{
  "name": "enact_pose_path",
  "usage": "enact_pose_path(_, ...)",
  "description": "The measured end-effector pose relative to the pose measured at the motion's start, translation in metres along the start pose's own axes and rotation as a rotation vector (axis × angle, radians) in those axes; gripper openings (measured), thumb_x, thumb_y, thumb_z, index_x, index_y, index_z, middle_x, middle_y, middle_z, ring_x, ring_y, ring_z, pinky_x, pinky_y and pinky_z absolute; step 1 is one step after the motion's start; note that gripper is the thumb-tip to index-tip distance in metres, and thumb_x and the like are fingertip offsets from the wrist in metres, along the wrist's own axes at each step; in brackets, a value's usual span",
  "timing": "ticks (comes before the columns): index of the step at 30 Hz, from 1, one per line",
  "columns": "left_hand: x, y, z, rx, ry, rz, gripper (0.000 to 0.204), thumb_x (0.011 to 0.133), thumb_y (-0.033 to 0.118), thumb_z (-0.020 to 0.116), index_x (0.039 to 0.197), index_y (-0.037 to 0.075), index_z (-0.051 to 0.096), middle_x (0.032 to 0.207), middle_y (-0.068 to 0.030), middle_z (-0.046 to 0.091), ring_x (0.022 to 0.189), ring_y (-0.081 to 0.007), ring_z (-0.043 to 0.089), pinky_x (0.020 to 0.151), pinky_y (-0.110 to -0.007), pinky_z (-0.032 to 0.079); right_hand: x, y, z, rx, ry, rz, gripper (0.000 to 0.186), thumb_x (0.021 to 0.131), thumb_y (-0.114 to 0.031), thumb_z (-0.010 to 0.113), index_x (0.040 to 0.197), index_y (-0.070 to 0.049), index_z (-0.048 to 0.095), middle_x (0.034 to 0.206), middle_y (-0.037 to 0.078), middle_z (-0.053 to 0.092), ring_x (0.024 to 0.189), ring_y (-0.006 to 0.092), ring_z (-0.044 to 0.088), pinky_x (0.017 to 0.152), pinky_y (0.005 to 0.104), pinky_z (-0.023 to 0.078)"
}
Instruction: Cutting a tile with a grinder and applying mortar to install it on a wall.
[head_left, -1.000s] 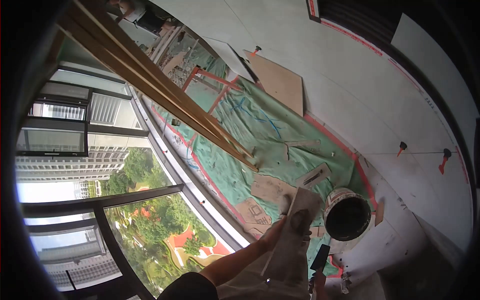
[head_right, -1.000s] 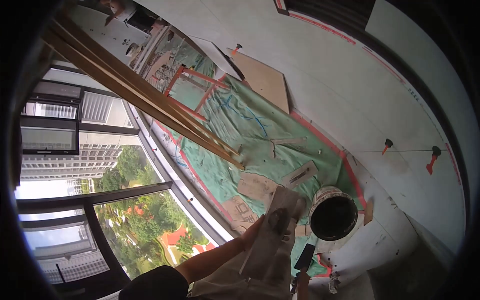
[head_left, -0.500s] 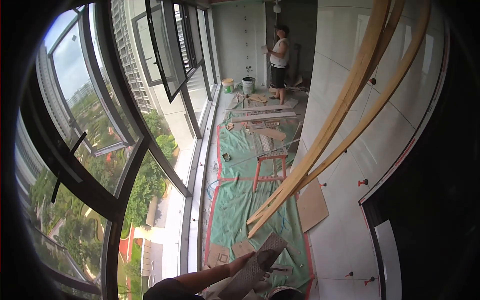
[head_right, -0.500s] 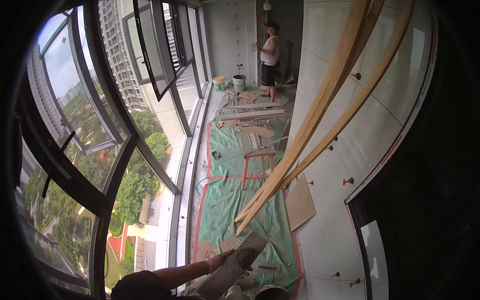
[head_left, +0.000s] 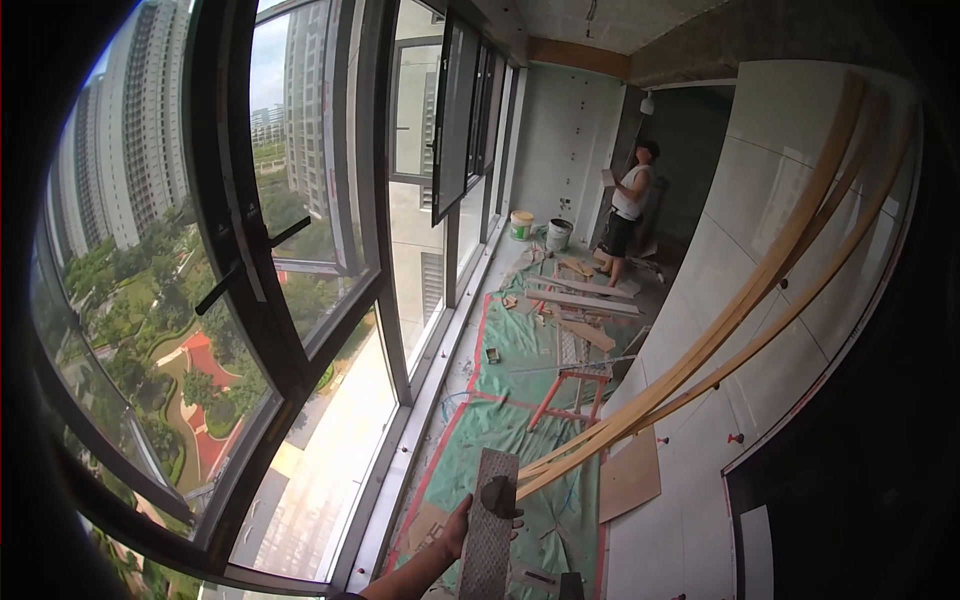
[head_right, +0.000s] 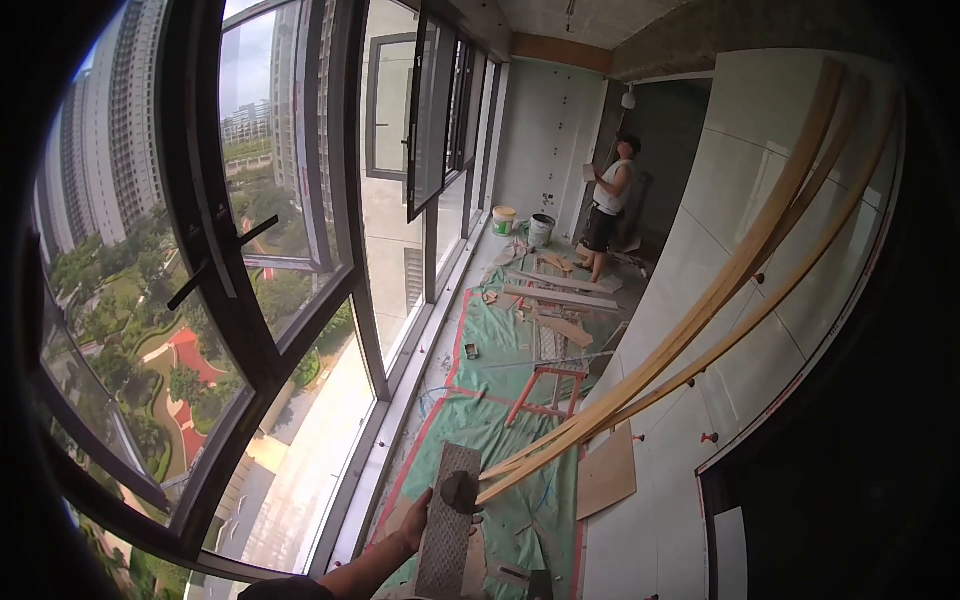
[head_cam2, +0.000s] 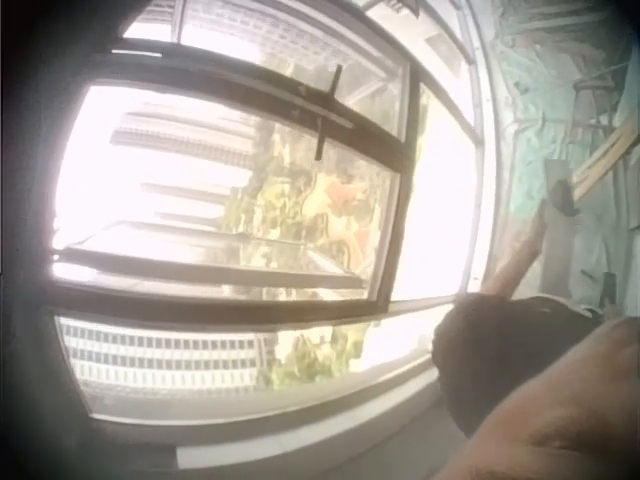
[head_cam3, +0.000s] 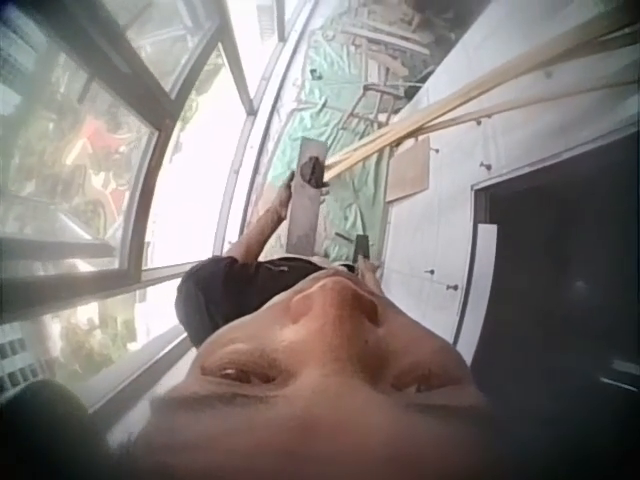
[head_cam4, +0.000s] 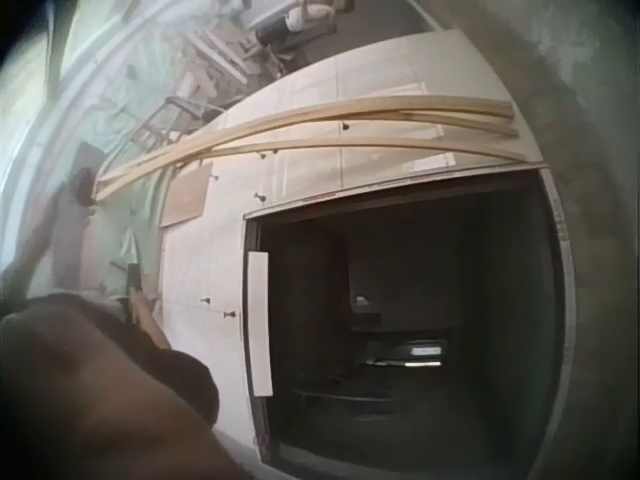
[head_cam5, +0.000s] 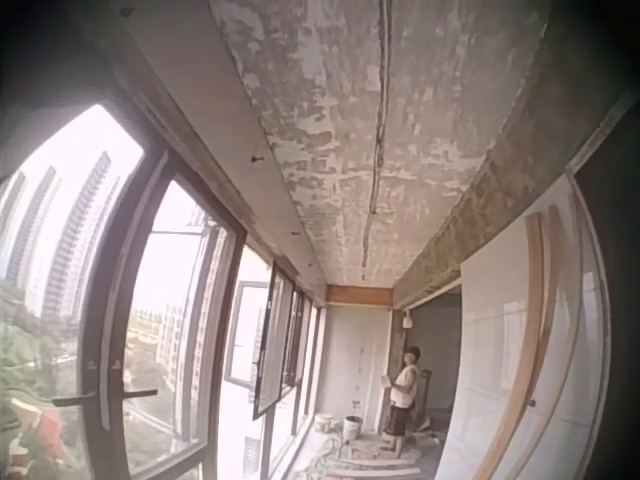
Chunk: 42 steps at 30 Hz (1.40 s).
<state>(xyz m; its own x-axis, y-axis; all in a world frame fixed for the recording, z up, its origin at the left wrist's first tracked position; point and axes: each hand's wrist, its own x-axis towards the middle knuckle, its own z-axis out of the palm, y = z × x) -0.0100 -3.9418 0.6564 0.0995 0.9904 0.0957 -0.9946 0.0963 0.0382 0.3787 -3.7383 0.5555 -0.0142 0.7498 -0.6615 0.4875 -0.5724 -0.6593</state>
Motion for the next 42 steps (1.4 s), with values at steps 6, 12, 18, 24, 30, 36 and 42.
enact_pose_path(6,-0.058,0.008,0.012,-0.015,0.022,0.171,0.094,0.112,0.078,0.020,0.179,0.013,0.027,0.174,-0.0325,0.041,0.152,-0.0557,0.051,0.119,-0.070,0.050,-0.032,0.005,-0.006,-0.107,0.020,-0.026,0.052,0.105,-0.057,0.074,0.091,-0.007,0.072,0.071,0.006,0.067,0.059,0.0221,0.065,0.057,0.0447,0.054)
enact_pose_path(12,-0.091,0.019,0.105,0.025,0.046,0.166,0.092,0.114,0.075,0.023,0.177,0.009,0.031,0.168,-0.0314,0.049,0.142,-0.0534,0.061,0.110,-0.069,0.058,-0.077,0.058,0.026,-0.189,-0.017,0.023,0.051,0.104,-0.056,0.076,0.091,-0.007,0.073,0.072,0.006,0.067,0.060,0.0223,0.066,0.059,0.0451,0.055)
enact_pose_path(18,-0.103,-0.041,0.132,0.212,0.148,0.628,0.094,0.109,0.079,0.036,0.179,0.017,0.031,0.177,-0.0193,0.041,0.162,-0.0487,0.039,0.131,-0.073,0.035,-0.062,0.174,0.021,-0.329,-0.069,0.075,0.049,0.096,-0.051,0.085,0.106,-0.003,0.078,0.084,0.007,0.076,0.076,0.0280,0.075,0.072,0.0511,0.061)
enact_pose_path(24,-0.125,-0.083,0.110,0.122,0.227,0.736,0.095,0.106,0.078,0.039,0.178,0.017,0.032,0.178,-0.0189,0.040,0.163,-0.0492,0.038,0.134,-0.072,0.030,-0.047,0.132,0.036,-0.477,-0.198,-0.201,0.065,0.094,-0.060,0.084,0.109,0.004,0.081,0.089,0.014,0.080,0.079,0.0306,0.079,0.071,0.0488,0.063)
enact_pose_path(30,-0.138,-0.100,0.155,0.146,0.275,0.957,0.095,0.110,0.072,0.037,0.178,0.006,0.029,0.177,-0.0283,0.038,0.160,-0.0509,0.042,0.137,-0.062,0.032,-0.007,0.085,0.098,-0.470,-0.386,-0.363,0.054,0.109,-0.057,0.069,0.101,-0.003,0.075,0.070,0.006,0.063,0.052,0.0193,0.061,0.048,0.0411,0.051)
enact_pose_path(36,-0.141,-0.103,0.151,0.080,0.288,0.989,0.090,0.114,0.064,0.044,0.176,0.002,0.029,0.177,-0.0282,0.038,0.162,-0.0491,0.040,0.140,-0.060,0.026,-0.069,-0.002,0.117,-0.421,-0.539,-0.438,0.056,0.116,-0.055,0.059,0.108,-0.002,0.075,0.070,0.003,0.062,0.056,0.0150,0.060,0.051,0.0369,0.048)
enact_pose_path(42,-0.176,-0.103,0.120,0.027,0.269,1.003,0.087,0.112,0.064,0.051,0.175,0.007,0.036,0.175,-0.0235,0.044,0.159,-0.0448,0.046,0.138,-0.059,0.031,-0.163,-0.126,0.088,-0.375,-0.722,-0.715,0.038,0.115,-0.039,0.068,0.114,-0.002,0.075,0.071,0.000,0.058,0.059,0.0120,0.054,0.055,0.0345,0.046)
